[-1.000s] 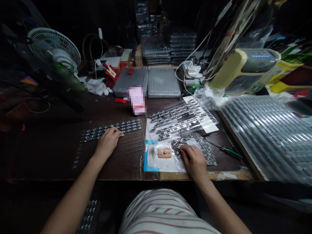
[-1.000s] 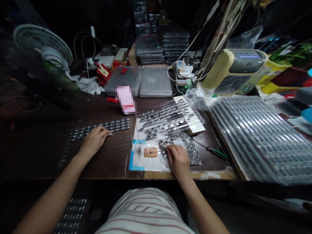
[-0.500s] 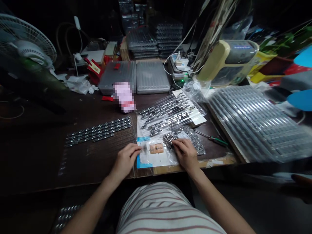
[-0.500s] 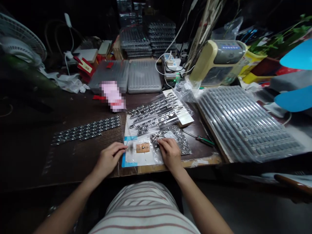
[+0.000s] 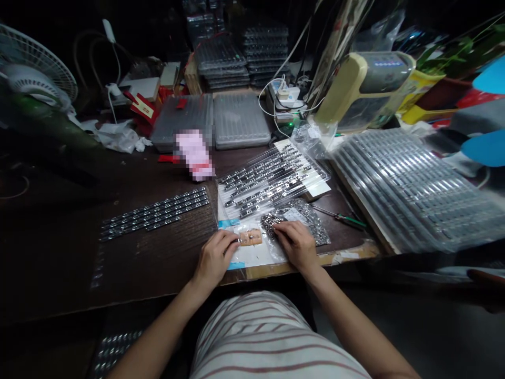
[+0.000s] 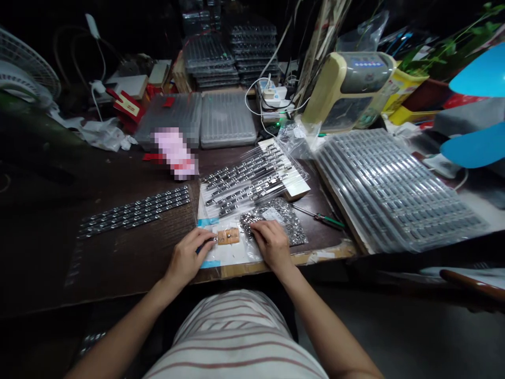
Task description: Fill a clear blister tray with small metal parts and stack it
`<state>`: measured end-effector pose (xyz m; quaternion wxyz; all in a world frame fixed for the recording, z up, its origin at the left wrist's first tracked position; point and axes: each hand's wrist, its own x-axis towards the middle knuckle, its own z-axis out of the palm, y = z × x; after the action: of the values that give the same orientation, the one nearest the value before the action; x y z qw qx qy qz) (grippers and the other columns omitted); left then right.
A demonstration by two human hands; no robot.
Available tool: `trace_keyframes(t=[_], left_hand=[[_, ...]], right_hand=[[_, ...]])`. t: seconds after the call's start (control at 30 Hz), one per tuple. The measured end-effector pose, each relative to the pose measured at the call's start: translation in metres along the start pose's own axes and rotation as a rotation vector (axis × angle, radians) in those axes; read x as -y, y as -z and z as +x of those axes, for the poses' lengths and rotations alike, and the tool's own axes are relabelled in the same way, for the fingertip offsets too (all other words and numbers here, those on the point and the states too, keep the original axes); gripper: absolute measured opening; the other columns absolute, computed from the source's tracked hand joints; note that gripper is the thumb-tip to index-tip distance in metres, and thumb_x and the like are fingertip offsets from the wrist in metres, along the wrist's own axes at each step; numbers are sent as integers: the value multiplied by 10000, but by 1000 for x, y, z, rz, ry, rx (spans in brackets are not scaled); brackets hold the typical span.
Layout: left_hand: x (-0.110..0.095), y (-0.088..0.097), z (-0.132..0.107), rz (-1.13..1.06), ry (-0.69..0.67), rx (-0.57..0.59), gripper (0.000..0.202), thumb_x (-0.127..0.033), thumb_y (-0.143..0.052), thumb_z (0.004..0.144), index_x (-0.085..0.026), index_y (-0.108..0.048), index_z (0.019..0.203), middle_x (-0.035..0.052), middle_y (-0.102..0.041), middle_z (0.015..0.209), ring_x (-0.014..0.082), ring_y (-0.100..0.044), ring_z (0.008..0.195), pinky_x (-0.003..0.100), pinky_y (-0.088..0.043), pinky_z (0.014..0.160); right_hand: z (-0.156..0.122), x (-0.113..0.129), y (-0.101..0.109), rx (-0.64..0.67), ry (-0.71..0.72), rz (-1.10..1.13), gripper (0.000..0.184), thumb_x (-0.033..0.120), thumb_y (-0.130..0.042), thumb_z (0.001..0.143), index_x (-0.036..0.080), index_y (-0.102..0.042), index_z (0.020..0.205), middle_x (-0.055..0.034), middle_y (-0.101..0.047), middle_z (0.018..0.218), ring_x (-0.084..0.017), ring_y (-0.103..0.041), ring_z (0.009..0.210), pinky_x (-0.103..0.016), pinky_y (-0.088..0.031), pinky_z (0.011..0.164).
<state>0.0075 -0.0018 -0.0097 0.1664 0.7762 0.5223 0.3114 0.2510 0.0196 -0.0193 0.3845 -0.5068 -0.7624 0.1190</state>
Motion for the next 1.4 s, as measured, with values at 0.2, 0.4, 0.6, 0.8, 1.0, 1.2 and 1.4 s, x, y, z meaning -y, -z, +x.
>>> trace_keyframes(t=[0.2, 0.4, 0.6, 0.8, 1.0, 1.2, 1.4], left_hand=[[-10, -20, 16, -47, -31, -11, 153, -237, -545, 888, -191, -668, 967, 56, -638, 873, 164, -601, 825, 283, -491, 751], [-10, -24, 16, 46, -64, 1, 175, -237, -527, 896, -197, -670, 989, 53, -628, 854, 166, -579, 811, 288, -483, 740], [-14, -25, 17, 86, -82, -7, 160, -220, -531, 892, -204, -666, 976, 52, -616, 827, 172, -575, 802, 299, -486, 734], [-10, -22, 18, -64, -2, -58, 149, -206, -530, 887, -211, -662, 956, 52, -635, 861, 171, -603, 819, 301, -499, 756], [-3, -19, 19, -184, 103, -143, 148, -231, -528, 881, -214, -660, 946, 51, -646, 904, 172, -625, 853, 287, -515, 756], [-7, -18, 21, -233, 155, -161, 149, -238, -535, 873, -204, -671, 922, 53, -651, 895, 168, -634, 829, 262, -530, 680], [-7, -16, 22, -281, 210, -138, 155, -246, -539, 866, -199, -674, 925, 57, -646, 909, 157, -633, 799, 238, -537, 618]], right_hand=[[0, 0, 1, -11, 24, -23, 114, 221, -552, 892, 221, -660, 928, -43, -675, 879, -174, -591, 835, -329, -478, 763], [1, 0, -1, -5, 48, -60, 121, 224, -554, 891, 214, -668, 930, -47, -675, 880, -175, -583, 829, -323, -466, 758], [0, 4, -1, 11, 56, -59, 150, 220, -529, 907, 230, -670, 958, -38, -693, 905, -165, -599, 826, -316, -450, 744], [8, 24, -16, 53, 45, -40, 111, 316, -601, 874, 241, -680, 851, -15, -702, 854, -153, -594, 802, -324, -395, 744], [13, 37, -34, 104, 71, -134, 100, 341, -640, 842, 309, -710, 906, -19, -675, 923, -189, -512, 871, -359, -341, 751], [11, 18, -12, 162, 112, -236, 209, 283, -585, 880, 282, -662, 1074, -50, -649, 1024, -204, -505, 910, -349, -373, 731], [7, 6, -7, 230, 260, -310, 141, 209, -525, 911, 216, -656, 960, -50, -635, 912, -173, -525, 821, -309, -382, 696]])
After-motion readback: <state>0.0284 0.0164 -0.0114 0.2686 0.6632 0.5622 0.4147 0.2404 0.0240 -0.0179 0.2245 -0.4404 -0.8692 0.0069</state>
